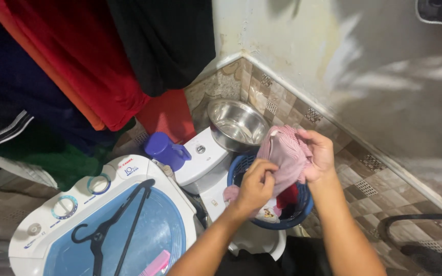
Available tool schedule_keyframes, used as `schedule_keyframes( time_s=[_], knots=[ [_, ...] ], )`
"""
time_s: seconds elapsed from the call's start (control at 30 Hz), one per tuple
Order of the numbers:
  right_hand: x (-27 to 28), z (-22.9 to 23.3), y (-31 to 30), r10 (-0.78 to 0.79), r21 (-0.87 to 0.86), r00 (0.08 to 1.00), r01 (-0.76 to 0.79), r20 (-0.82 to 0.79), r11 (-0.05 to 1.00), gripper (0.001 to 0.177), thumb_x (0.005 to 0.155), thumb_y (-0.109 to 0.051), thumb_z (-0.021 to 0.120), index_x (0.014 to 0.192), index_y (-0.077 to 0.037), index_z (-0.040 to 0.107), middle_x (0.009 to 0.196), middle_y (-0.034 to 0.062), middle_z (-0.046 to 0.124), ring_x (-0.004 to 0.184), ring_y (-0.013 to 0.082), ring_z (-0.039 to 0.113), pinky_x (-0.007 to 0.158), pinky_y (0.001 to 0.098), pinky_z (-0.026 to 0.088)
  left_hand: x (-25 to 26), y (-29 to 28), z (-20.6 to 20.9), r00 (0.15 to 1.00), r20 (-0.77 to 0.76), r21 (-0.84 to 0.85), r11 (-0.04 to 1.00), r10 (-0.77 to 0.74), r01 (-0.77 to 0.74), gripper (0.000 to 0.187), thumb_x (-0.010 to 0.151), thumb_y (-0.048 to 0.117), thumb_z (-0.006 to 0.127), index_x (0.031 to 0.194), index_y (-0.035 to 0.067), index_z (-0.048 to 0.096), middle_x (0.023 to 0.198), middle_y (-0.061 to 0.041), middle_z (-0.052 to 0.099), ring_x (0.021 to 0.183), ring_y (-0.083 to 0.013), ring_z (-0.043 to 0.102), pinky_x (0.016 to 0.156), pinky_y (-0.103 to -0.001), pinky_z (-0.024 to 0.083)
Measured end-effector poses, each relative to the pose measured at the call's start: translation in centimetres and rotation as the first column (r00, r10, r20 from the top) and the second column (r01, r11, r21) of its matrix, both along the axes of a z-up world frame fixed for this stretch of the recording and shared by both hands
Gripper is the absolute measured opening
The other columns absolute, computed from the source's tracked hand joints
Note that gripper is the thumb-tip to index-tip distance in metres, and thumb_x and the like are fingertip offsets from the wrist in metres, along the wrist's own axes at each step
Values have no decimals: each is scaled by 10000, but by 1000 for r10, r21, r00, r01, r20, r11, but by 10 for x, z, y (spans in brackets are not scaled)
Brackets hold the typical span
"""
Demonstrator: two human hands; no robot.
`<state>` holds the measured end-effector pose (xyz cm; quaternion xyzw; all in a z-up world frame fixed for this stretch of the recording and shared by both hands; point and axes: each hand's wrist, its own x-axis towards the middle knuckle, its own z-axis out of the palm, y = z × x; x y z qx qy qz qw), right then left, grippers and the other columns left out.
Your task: Hanging clothes on a clothesline and using hangers.
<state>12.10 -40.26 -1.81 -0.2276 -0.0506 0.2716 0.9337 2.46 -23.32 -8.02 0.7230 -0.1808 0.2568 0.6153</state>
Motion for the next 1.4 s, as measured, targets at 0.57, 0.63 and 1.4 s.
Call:
schedule_keyframes(
  time_s=[0.57, 0.63, 1.4],
  knots=[
    [-3, 13, -65, -24, -200, 998, 34, 55, 979, 329, 918, -73, 622, 1203, 87, 656, 1137, 241, 725, 1020, 347, 724, 968, 486, 556, 66, 64, -5, 846, -525, 241, 937, -94, 254, 275, 909, 328, 750, 942, 57, 718, 757, -78, 682, 683, -180, 636, 646, -356, 504],
    [10, -2, -81, -40, -325, 996, 65, 83, 944, 319, 916, -56, 627, 1209, 65, 655, 1139, 209, 728, 1024, 319, 727, 965, 467, 566, 68, 72, 13, 841, -504, 196, 923, -195, 331, 286, 891, 314, 787, 895, 56, 665, 737, -33, 635, 667, -137, 583, 607, -331, 478],
    [-56, -155, 8, 698, -810, 645, 564, 311, -160, 198, 739, -56, 770, 936, -79, 751, 923, 181, 731, 905, 355, 689, 793, 434, 525, 101, 41, 109, 976, -182, -625, 780, -116, -24, 223, 964, 138, 725, 847, 76, 547, 908, -13, 626, 658, -55, 536, 515, -208, 409]
  ],
)
